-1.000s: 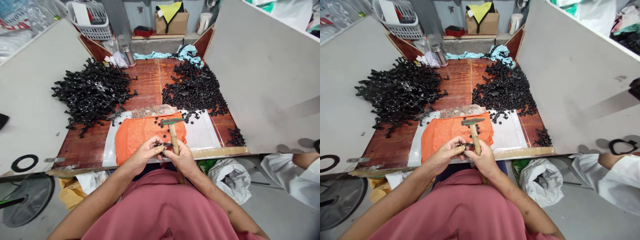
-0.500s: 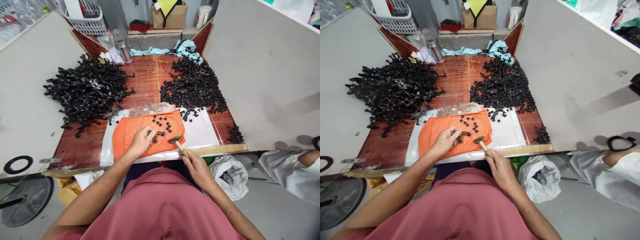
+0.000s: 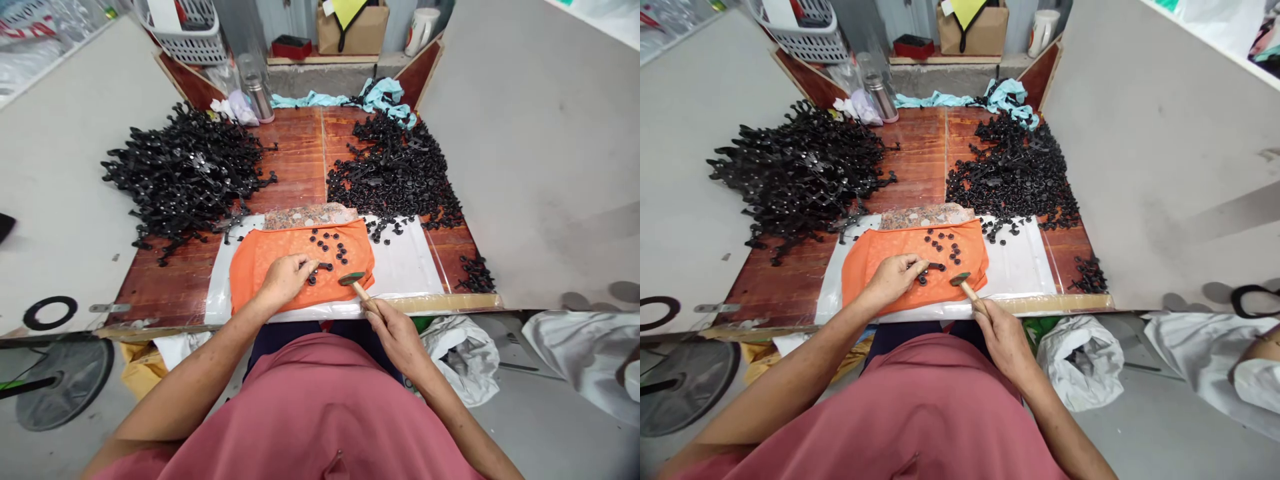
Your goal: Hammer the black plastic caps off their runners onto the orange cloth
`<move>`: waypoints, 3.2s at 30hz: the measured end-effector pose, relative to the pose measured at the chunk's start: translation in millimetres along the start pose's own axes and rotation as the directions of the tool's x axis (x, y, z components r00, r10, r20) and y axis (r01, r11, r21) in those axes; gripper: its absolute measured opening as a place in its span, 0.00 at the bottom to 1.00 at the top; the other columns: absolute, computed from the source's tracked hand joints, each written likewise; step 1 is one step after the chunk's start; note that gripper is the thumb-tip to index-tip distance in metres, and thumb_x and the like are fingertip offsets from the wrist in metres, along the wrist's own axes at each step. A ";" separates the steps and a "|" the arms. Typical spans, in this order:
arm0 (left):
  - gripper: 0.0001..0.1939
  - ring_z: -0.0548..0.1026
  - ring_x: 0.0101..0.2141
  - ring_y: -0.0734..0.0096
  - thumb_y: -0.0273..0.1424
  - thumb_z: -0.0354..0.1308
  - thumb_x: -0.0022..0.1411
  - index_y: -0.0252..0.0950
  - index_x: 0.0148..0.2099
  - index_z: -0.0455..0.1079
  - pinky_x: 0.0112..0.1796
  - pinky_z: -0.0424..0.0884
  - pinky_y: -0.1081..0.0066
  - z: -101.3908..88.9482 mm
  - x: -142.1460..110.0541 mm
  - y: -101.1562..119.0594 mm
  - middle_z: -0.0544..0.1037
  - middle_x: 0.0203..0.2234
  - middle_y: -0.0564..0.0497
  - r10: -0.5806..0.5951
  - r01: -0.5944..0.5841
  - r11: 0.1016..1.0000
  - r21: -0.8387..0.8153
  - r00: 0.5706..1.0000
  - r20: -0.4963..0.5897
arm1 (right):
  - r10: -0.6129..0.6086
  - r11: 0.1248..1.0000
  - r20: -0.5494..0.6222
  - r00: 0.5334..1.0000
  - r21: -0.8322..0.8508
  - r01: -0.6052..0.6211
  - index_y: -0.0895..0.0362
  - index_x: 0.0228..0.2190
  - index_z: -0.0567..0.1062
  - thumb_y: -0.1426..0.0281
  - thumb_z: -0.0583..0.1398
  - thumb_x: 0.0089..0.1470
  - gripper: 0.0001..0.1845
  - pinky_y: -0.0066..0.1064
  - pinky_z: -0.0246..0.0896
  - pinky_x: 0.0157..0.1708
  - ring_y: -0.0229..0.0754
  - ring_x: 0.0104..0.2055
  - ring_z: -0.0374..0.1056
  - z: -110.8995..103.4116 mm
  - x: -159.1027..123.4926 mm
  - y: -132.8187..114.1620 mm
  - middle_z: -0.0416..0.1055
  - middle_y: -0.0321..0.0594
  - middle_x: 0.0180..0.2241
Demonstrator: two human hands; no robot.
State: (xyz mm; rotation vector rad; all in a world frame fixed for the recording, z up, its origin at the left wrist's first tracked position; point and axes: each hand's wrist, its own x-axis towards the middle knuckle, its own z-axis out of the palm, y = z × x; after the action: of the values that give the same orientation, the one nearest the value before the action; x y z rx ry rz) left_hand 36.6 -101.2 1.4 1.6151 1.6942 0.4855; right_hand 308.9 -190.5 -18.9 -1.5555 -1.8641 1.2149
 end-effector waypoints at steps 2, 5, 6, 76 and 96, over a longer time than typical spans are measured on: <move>0.21 0.65 0.21 0.71 0.45 0.50 0.65 0.40 0.24 0.61 0.26 0.54 0.71 0.8 1.1 -1.3 0.65 0.13 0.56 -0.009 0.009 0.998 -0.064 1.000 0.003 | 0.002 1.000 0.011 1.000 -0.004 -0.002 0.51 0.43 0.74 0.60 0.52 0.71 0.14 0.32 0.58 0.37 0.44 0.35 0.68 -0.9 0.2 -0.7 0.73 0.36 0.34; 0.22 0.62 0.19 0.73 0.46 0.50 0.65 0.40 0.23 0.58 0.25 0.53 0.71 1.5 1.5 -2.7 0.62 0.12 0.57 -0.014 0.015 0.990 -0.143 1.000 0.010 | 0.008 1.000 0.015 1.000 -0.010 -0.008 0.52 0.43 0.74 0.60 0.52 0.71 0.13 0.33 0.57 0.37 0.44 0.35 0.68 -1.8 0.5 -2.1 0.73 0.37 0.34; 0.22 0.62 0.19 0.73 0.46 0.50 0.65 0.40 0.23 0.58 0.24 0.53 0.71 1.6 1.4 -3.0 0.62 0.13 0.57 -0.017 0.019 0.988 -0.156 1.000 0.014 | 0.013 1.000 0.014 1.000 -0.011 -0.012 0.52 0.42 0.73 0.60 0.51 0.71 0.14 0.33 0.57 0.37 0.44 0.35 0.67 -1.9 0.6 -2.4 0.73 0.37 0.34; 0.13 0.71 0.30 0.70 0.38 0.56 0.61 0.37 0.41 0.76 0.33 0.66 0.72 -61.5 34.3 -22.0 0.77 0.29 0.53 0.053 -0.025 0.970 -0.244 0.993 0.106 | -0.248 0.952 0.065 0.967 -0.169 0.256 0.48 0.68 0.66 0.68 0.52 0.73 0.25 0.41 0.72 0.55 0.49 0.56 0.76 -3.6 9.0 -36.9 0.74 0.43 0.60; 0.03 0.59 0.22 0.75 0.32 0.53 0.61 0.39 0.34 0.64 0.25 0.53 0.73 -36.5 70.4 -7.7 0.64 0.20 0.60 0.009 -0.019 0.971 -0.240 0.999 -0.044 | -0.184 0.952 0.098 0.978 -0.229 0.202 0.49 0.67 0.67 0.69 0.52 0.72 0.26 0.34 0.71 0.41 0.47 0.42 0.80 7.7 22.4 -23.3 0.83 0.44 0.46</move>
State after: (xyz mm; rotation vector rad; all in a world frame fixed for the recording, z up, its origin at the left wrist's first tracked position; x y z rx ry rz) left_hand 9.2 -26.4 2.7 1.4503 1.5875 0.7087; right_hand 283.4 -172.0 -8.4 -1.4183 -2.2225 1.0056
